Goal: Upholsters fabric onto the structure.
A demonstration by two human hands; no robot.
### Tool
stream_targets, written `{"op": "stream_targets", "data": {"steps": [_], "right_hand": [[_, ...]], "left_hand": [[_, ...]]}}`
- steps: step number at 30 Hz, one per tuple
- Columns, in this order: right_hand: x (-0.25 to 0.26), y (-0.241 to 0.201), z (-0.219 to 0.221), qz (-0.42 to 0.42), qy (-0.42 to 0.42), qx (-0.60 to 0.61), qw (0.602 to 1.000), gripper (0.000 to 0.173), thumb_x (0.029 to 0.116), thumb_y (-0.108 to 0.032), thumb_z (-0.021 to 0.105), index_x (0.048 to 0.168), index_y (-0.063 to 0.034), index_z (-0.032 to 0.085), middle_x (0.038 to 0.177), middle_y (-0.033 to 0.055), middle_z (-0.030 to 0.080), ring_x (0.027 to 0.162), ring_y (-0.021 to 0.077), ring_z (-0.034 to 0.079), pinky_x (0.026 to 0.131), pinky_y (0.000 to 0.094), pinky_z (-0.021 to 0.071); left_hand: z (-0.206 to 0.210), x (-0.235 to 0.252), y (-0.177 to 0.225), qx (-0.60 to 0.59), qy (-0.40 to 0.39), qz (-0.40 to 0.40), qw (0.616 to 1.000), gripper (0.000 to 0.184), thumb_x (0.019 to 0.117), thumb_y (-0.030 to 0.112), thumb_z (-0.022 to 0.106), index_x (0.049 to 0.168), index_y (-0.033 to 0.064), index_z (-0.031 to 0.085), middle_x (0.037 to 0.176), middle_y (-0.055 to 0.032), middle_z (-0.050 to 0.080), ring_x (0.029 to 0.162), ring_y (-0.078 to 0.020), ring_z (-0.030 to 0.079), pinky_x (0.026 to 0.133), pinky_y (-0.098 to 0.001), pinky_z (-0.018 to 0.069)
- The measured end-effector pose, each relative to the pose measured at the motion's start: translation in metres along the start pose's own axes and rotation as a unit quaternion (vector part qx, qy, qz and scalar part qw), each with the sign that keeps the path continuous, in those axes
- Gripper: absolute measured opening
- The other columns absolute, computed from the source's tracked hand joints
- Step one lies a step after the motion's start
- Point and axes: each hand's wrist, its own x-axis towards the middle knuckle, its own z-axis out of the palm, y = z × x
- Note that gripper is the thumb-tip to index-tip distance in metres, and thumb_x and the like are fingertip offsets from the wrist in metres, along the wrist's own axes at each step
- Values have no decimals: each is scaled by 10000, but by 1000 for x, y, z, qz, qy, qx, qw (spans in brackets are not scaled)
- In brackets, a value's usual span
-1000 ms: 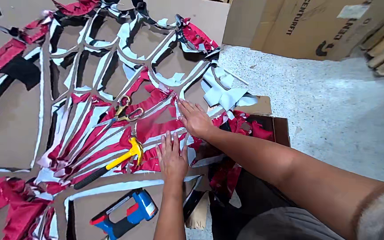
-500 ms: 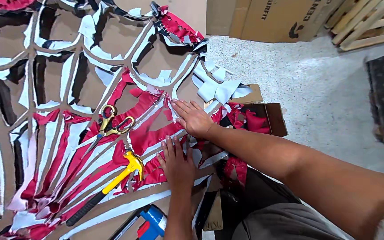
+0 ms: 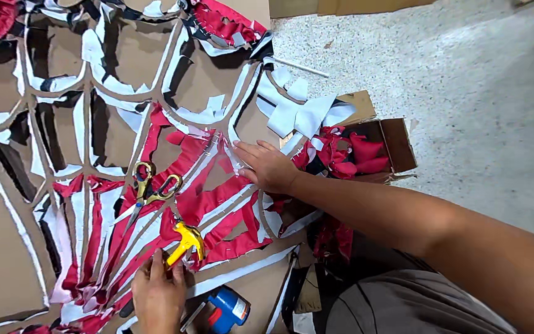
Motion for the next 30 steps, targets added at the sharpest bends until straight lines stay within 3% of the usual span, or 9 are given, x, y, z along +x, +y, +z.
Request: {"op": "stream_targets", "data": {"steps": [2,4,7,10,15,20,24,27,30], "right_hand": [[-16,-6,-32,-29,69,121,990,416,1063,-250,532,1427,-57,591,1496,82,571,1401,201,525,1219,463,362],[-52,-3,-86,-26,162,193,967,297,1029,-123,562,1269,-2,688,1337,119,674,1277,202,626,1099,409,520],[-121,41,-139,172,239,242,924,291,1063,-181,492,1191,12,668,1161,85,721,1073,145,689,960,377,580],[-146,83,-121,384,122,350,846,352,1103,-266,421,1194,2,631,1017,88,714,889,167,699,829,395,597],[-129,73,-72,382,-24,611,693,457,1126,-375,289,1222,-109,648,1026,-3,742,931,62,697,833,269,589],[-123,80,-72,334,-108,625,697,477,1121,-439,260,1239,-188,648,1051,-38,738,985,59,691,879,289,584],[-131,81,-81,415,-58,574,703,514,1121,-447,297,1216,-92,657,1016,2,735,884,52,681,791,239,558],[-150,96,-92,432,-39,491,756,551,1123,-447,297,1258,-45,648,1083,69,743,942,141,722,844,334,591],[-169,101,-121,412,-30,404,817,377,1121,-291,404,1220,-17,643,1034,93,752,910,184,735,836,377,607]], "left_hand": [[-9,-2,19,-12,27,-17,999,572,896,100,667,1440,-29,543,1422,-355,509,1308,-562,492,1069,-684,400],[-21,-15,54,-51,64,2,997,550,913,105,607,1423,-84,529,1410,-387,497,1291,-594,482,1062,-689,399],[-24,-57,127,-151,28,28,988,488,979,215,571,1362,-88,589,1331,-342,593,1243,-531,562,1044,-644,451],[3,-90,192,-256,-51,-7,965,450,981,276,633,1306,-35,653,1286,-237,662,1240,-392,618,1057,-545,501],[26,-111,236,-270,-35,-11,962,368,941,274,654,1215,37,719,1201,-145,707,1180,-316,653,1014,-510,536],[10,-95,215,-250,-19,-2,968,347,984,244,611,1235,29,715,1250,-174,689,1211,-328,643,1042,-514,522],[-40,4,135,-109,44,-46,992,379,1022,188,559,1321,-31,641,1318,-296,623,1258,-487,580,1048,-656,454],[-54,95,87,-35,9,-92,995,516,987,132,596,1472,-14,498,1477,-327,481,1372,-534,452,1077,-723,375],[-39,146,66,40,-38,-77,996,517,933,112,664,1420,-11,543,1393,-324,543,1281,-541,525,989,-748,426]]}}
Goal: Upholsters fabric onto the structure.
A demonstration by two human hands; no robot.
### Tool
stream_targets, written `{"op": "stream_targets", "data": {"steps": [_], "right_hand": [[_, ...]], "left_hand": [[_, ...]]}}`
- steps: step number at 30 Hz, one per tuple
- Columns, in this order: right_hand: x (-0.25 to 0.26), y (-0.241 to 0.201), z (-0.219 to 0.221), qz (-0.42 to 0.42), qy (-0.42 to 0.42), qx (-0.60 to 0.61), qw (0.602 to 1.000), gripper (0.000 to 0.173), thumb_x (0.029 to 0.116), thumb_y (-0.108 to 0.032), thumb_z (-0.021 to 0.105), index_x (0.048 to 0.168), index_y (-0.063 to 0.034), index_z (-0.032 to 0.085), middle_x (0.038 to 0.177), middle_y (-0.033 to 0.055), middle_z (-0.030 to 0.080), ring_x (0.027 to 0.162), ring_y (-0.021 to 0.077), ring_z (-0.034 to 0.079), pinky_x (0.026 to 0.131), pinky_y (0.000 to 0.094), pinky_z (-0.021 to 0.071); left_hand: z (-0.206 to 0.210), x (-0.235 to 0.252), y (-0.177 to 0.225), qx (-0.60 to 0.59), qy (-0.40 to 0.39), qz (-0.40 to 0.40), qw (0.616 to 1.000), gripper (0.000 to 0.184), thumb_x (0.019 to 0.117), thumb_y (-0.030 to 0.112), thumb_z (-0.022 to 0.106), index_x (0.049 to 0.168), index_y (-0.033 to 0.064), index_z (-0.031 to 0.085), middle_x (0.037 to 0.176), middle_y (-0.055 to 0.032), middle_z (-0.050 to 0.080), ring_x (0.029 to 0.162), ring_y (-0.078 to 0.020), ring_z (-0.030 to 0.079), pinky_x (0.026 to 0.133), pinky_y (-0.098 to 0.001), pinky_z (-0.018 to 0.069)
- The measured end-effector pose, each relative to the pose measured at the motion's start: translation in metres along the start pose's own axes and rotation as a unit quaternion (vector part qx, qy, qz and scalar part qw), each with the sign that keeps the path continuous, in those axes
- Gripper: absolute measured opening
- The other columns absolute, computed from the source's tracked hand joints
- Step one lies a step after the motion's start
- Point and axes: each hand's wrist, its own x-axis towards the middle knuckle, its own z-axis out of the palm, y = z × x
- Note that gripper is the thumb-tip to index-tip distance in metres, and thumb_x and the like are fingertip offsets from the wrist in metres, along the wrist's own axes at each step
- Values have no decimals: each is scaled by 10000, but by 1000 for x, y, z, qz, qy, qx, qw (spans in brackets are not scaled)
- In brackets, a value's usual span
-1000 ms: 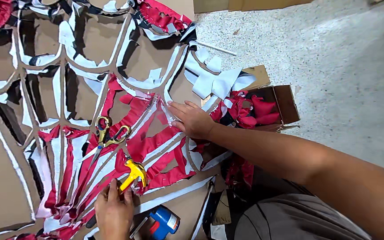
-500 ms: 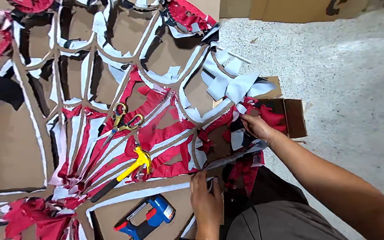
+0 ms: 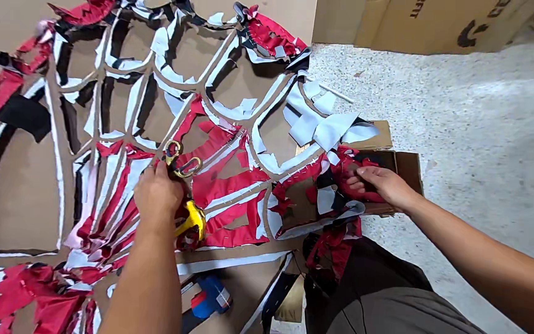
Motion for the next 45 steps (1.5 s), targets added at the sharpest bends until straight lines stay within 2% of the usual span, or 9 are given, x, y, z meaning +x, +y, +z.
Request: {"op": "stream_targets", "data": {"steps": [8,15,20,23,30,36,39,41,45], "right_hand": [[-53,-53,-18,-182,66,-205,959,238,1051,-305,540,1114,-167,723,935,-43,768,857,104,742,805,367,643],[-79,-113,139,-78,-293,-66,951,456,1101,-410,406,1467,-160,513,1243,36,701,1016,148,715,852,381,616],[-116,-107,208,0,-429,-116,896,511,1079,-425,487,1392,-26,552,1116,166,691,941,247,692,857,480,566],[-142,-90,227,-66,-338,-202,917,444,1089,-338,466,1427,-56,528,1125,185,666,981,298,667,884,522,533],[-177,-62,243,-179,-315,-375,853,995,908,-384,763,1619,13,191,1577,229,385,1399,387,453,1118,549,411],[-161,-59,225,-203,-311,-439,818,957,898,-238,768,1621,-5,186,1472,266,472,1312,436,525,1032,591,473],[-145,-60,224,-204,-344,-403,823,1102,859,-243,820,1644,-26,79,1645,277,236,1456,421,392,1136,539,416],[-132,-65,221,-228,-361,-371,824,1087,863,-233,810,1631,23,85,1692,273,78,1545,373,253,1211,453,345],[-108,-73,211,-307,-398,-348,791,861,905,-246,760,1551,100,307,1669,296,173,1559,384,213,1264,438,238]], "left_hand": [[-32,-28,-7,6,133,84,988,288,940,122,643,1204,33,715,1173,-344,624,1144,-583,555,906,-756,412],[-30,-189,24,-125,214,218,944,303,937,158,611,1135,-24,750,843,-180,756,705,-314,742,627,-487,597],[3,-253,40,-334,127,199,913,374,964,106,524,1260,-45,697,1142,-164,754,1060,-187,738,955,-326,589],[2,-289,37,-518,21,45,854,610,1014,100,490,1534,-137,278,1301,-220,649,1135,-179,688,976,-329,573],[11,-311,24,-697,-189,-35,691,449,971,129,613,1363,-86,574,1193,-178,707,1023,-218,715,893,-376,607],[9,-299,33,-472,-275,60,835,391,862,263,738,1189,50,721,1162,-106,690,1030,-161,699,874,-357,615],[21,-293,46,-697,-242,-63,672,651,867,138,762,1408,-99,487,1228,-148,692,1053,-173,708,903,-359,613],[24,-287,56,-811,-212,-132,529,868,915,219,750,1594,40,241,1343,-104,619,1086,-148,675,883,-354,590],[20,-261,62,-831,-183,-195,487,522,816,123,856,1271,36,617,996,-73,751,843,-136,736,729,-325,629]]}}
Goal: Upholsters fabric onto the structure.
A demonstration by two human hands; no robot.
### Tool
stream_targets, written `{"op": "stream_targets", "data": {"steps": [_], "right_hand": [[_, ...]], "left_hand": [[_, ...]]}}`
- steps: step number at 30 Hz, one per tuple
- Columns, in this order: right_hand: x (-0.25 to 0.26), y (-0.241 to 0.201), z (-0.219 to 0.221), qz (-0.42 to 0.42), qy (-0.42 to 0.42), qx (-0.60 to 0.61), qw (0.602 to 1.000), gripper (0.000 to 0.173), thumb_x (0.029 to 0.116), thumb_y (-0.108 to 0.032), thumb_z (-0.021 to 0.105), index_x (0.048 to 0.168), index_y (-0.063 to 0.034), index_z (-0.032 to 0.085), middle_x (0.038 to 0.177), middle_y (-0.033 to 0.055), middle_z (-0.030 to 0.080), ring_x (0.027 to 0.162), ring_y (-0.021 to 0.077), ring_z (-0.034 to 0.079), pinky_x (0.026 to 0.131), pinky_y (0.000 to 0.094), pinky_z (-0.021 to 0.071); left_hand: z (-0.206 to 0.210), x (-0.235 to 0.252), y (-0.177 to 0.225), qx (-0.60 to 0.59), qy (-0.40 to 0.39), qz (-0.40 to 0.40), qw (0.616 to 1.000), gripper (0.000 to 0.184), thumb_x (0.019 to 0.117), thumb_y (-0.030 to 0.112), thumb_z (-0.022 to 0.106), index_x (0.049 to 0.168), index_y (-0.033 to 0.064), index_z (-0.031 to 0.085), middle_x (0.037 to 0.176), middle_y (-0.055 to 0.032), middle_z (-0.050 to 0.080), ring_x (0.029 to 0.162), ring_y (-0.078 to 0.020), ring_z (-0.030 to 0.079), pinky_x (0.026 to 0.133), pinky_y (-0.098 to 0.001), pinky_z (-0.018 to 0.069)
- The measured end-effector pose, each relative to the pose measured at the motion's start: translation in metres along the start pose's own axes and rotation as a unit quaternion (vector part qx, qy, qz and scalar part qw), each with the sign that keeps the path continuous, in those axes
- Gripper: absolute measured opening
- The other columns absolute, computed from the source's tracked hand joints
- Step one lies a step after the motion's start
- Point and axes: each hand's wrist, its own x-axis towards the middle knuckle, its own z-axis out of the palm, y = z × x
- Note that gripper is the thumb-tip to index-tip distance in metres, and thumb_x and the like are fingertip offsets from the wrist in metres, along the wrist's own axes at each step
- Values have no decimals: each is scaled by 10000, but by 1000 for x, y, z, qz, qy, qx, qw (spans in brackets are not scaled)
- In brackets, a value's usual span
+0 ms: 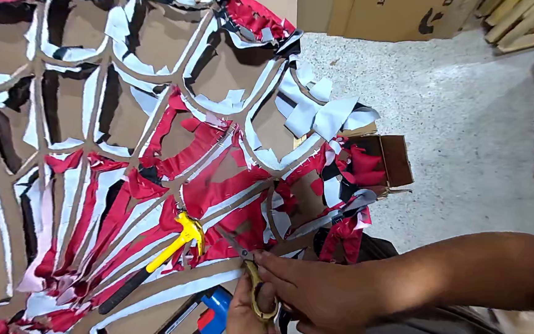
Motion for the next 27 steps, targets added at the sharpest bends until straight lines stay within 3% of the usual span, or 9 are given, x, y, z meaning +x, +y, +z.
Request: {"op": "stream_targets", "data": {"steps": [2,3,5,8,10,12,14,19,27], "right_hand": [[-2,11,-29,7,40,8,999,689,934,-223,726,1517,8,440,1597,186,413,1455,312,439,1187,463,387],[-3,20,-49,39,95,11,995,545,957,-204,694,1460,-64,536,1471,108,574,1327,247,578,1100,455,488],[0,46,-93,137,209,-6,968,391,990,-197,661,1377,-153,641,1266,29,702,1096,159,695,950,425,592],[18,96,-150,220,222,-103,944,340,1004,-269,632,1308,-119,666,1192,73,704,1044,219,696,903,492,580],[38,122,-173,230,121,-133,957,312,1025,-362,601,1143,-95,711,1002,80,720,932,242,703,825,528,574],[65,137,-185,237,-14,-88,967,446,1051,-459,540,976,-56,715,827,93,668,791,255,657,724,540,525],[85,140,-187,246,-93,-9,965,508,1068,-487,489,1014,-28,701,854,109,659,808,236,640,744,513,515],[101,149,-181,239,-91,64,965,508,1060,-480,510,979,-4,668,828,86,618,765,176,596,696,428,488],[96,145,-175,233,-59,31,970,523,1074,-491,467,937,-26,664,817,79,604,769,192,595,691,443,478]], "left_hand": [[-12,6,16,71,-90,4,993,500,879,73,784,1349,86,613,1115,-70,754,990,-193,737,892,-396,619],[-20,11,26,102,-140,-2,985,515,901,75,764,1383,91,584,1125,-105,748,1008,-263,741,917,-465,618],[-37,22,48,188,-204,-36,960,508,911,117,772,1379,65,583,1071,-95,742,936,-250,734,855,-445,627],[-47,42,81,376,-206,-84,900,520,865,97,800,1328,-46,610,1011,-37,747,854,-120,710,783,-331,615],[-33,60,102,481,-206,-112,844,506,835,154,831,1269,-36,656,973,-19,755,819,-90,709,758,-309,612],[-20,77,114,530,-204,-134,812,505,822,232,855,1240,4,686,911,-19,741,728,-98,688,665,-304,604],[-11,92,122,559,-188,-155,792,504,813,271,857,1236,41,707,920,-30,751,699,-126,694,634,-320,607],[-9,106,135,524,-189,-170,813,449,838,161,808,1237,-5,687,916,-35,752,691,-113,696,632,-292,610],[-12,114,142,497,-224,-197,815,394,862,171,793,1205,2,696,882,-5,738,662,-97,675,597,-273,593]]}}
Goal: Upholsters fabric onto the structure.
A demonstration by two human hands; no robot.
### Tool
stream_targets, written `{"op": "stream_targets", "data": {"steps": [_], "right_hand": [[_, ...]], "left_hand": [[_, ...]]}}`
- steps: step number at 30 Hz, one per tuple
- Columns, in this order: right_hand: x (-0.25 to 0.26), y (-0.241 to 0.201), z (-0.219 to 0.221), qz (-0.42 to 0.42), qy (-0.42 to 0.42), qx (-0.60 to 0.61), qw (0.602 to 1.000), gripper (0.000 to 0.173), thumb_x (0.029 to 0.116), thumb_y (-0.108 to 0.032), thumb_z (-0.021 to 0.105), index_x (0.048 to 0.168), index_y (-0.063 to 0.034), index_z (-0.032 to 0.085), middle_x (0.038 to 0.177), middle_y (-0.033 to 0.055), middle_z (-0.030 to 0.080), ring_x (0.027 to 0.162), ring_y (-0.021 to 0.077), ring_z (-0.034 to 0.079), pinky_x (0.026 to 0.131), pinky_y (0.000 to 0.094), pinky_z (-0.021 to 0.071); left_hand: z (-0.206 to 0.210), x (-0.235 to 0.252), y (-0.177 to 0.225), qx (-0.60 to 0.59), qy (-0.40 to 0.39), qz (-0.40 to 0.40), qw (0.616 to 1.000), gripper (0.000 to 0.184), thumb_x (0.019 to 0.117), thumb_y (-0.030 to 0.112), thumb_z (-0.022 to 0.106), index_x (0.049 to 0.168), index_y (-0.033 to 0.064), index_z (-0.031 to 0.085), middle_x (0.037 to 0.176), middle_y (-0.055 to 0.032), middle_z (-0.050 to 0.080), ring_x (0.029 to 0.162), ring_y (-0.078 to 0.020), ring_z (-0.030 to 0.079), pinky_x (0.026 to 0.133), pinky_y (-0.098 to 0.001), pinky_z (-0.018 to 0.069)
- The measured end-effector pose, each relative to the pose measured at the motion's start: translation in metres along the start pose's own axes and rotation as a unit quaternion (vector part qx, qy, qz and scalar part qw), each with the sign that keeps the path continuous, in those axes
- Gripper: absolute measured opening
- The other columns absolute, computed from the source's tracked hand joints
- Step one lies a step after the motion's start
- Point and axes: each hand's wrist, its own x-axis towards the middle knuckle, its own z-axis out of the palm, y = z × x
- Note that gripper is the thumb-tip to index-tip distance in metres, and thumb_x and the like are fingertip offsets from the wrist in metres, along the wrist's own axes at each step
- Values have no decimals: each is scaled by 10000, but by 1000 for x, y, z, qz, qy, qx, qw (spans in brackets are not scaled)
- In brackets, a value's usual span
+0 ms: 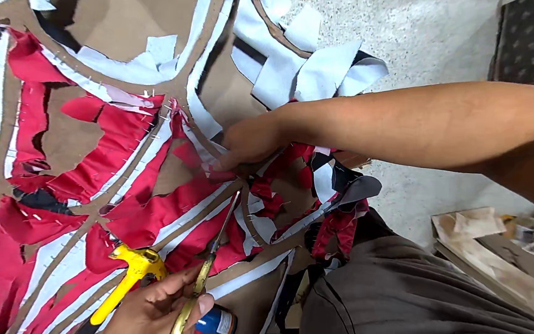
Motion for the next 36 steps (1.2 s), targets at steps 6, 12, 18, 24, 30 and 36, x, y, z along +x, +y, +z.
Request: {"op": "stream_targets", "data": {"steps": [6,12,18,24,30,36], "right_hand": [[-6,-7,1,-1,19,13,1000,480,1079,-452,482,964,-25,669,805,65,587,747,172,578,667,408,469],[-11,-16,6,8,37,8,999,461,1097,-403,457,1007,-4,668,869,105,624,821,222,615,729,455,493],[-16,-18,6,4,24,5,1000,493,1112,-403,404,941,-14,654,806,89,588,757,210,593,679,440,478],[-14,-17,7,20,21,7,1000,508,1109,-429,400,962,-14,653,821,99,598,780,231,609,698,465,491],[-11,-17,9,38,18,10,999,515,1105,-439,406,914,-20,636,774,81,572,719,202,583,655,436,478],[-11,-21,7,70,10,4,997,513,1095,-466,424,928,-36,649,756,64,576,701,186,583,638,431,481]], "left_hand": [[-9,4,-2,25,-29,-12,999,419,875,217,791,1229,15,694,885,0,733,661,-98,670,601,-278,591],[-11,-3,13,136,-30,-11,990,571,915,248,767,1393,-13,597,1021,-54,745,736,-90,679,686,-298,599],[-10,-2,16,177,-19,-3,984,566,902,245,781,1391,14,616,1053,-67,756,750,-95,694,705,-308,607],[-11,6,3,243,-26,9,970,603,915,348,754,1432,77,603,1204,-61,736,937,-122,720,858,-366,604],[-18,20,-10,245,-86,12,966,613,933,440,707,1457,145,590,1069,-17,742,798,-109,694,751,-366,606],[-30,13,-1,236,-128,13,963,632,968,454,671,1484,109,555,1036,-90,740,795,-192,698,743,-451,597]]}}
